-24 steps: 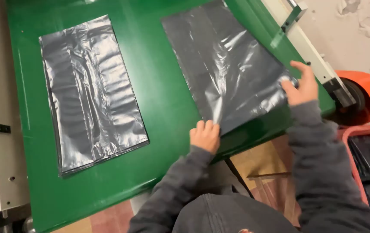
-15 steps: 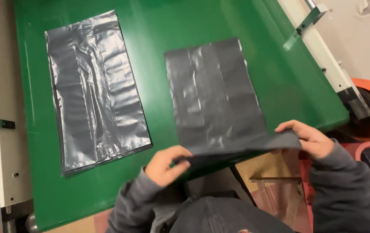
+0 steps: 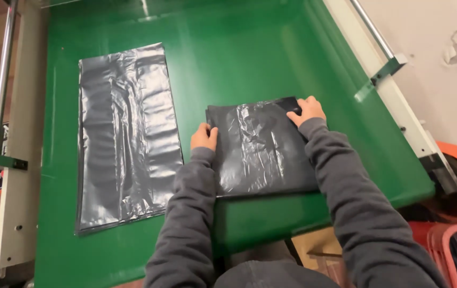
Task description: Manually folding black plastic bags on a machine surface and organizing them into a red transport crate.
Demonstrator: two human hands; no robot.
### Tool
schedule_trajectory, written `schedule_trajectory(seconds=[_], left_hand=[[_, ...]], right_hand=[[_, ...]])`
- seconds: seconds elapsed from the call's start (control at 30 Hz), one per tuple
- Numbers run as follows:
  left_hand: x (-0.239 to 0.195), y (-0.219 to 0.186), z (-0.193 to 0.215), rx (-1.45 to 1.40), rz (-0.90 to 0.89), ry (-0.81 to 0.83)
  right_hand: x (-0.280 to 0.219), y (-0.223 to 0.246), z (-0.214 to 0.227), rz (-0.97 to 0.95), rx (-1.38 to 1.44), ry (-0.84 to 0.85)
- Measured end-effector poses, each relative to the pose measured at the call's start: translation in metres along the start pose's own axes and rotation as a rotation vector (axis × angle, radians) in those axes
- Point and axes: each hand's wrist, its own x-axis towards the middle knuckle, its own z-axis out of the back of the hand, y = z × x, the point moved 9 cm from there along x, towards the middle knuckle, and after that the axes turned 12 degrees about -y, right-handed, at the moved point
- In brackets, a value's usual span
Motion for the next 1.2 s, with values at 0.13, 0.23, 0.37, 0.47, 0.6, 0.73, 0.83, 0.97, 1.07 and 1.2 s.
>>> schedule_trajectory(seconds=[0.13,0.23,0.37,0.47,0.6,0.73,0.83,0.97,1.07,1.2], left_hand=[[-0.006,-0.011,0.014,0.040,0.008,-0.042],[-0.013,-0.048,0.037,0.049,0.022,-0.031],[-0.041,-0.152,0.077,0.071,-0.105,-0.034],[-0.076,-0.114,0.019,-0.342,0.266,0.323],[-0.116,-0.058,-0.018,-0.992,0.981,0.500],[-0.143,-0.021,0.014,-1.156,1.203,0.468],[-0.135,0.002,0.014,-1.311,1.049,0.448],[-0.136,0.013,0.024,-1.272,0.770,0.403],[-0.128,-0.005,0.067,-0.902,0.580,0.170],[-0.122,-0.171,0.099,0.346,-0.451,-0.014]], right_hand=[[0.019,0.034,-0.005,0.183,-0.019,-0.071],[0.035,0.036,-0.025,0.228,-0.065,0.030],[0.037,0.009,-0.062,-0.021,-0.111,0.316],[0.012,0.052,-0.027,0.046,-0.002,0.225],[-0.063,0.118,0.108,0.289,0.318,-0.234],[-0.149,0.116,0.157,0.335,0.341,-0.298],[-0.182,0.096,0.150,0.360,0.244,-0.283],[-0.198,0.093,0.136,0.420,0.087,-0.156],[-0.190,0.110,0.147,0.468,0.042,-0.092],[-0.162,0.184,0.154,0.493,0.262,-0.086]])
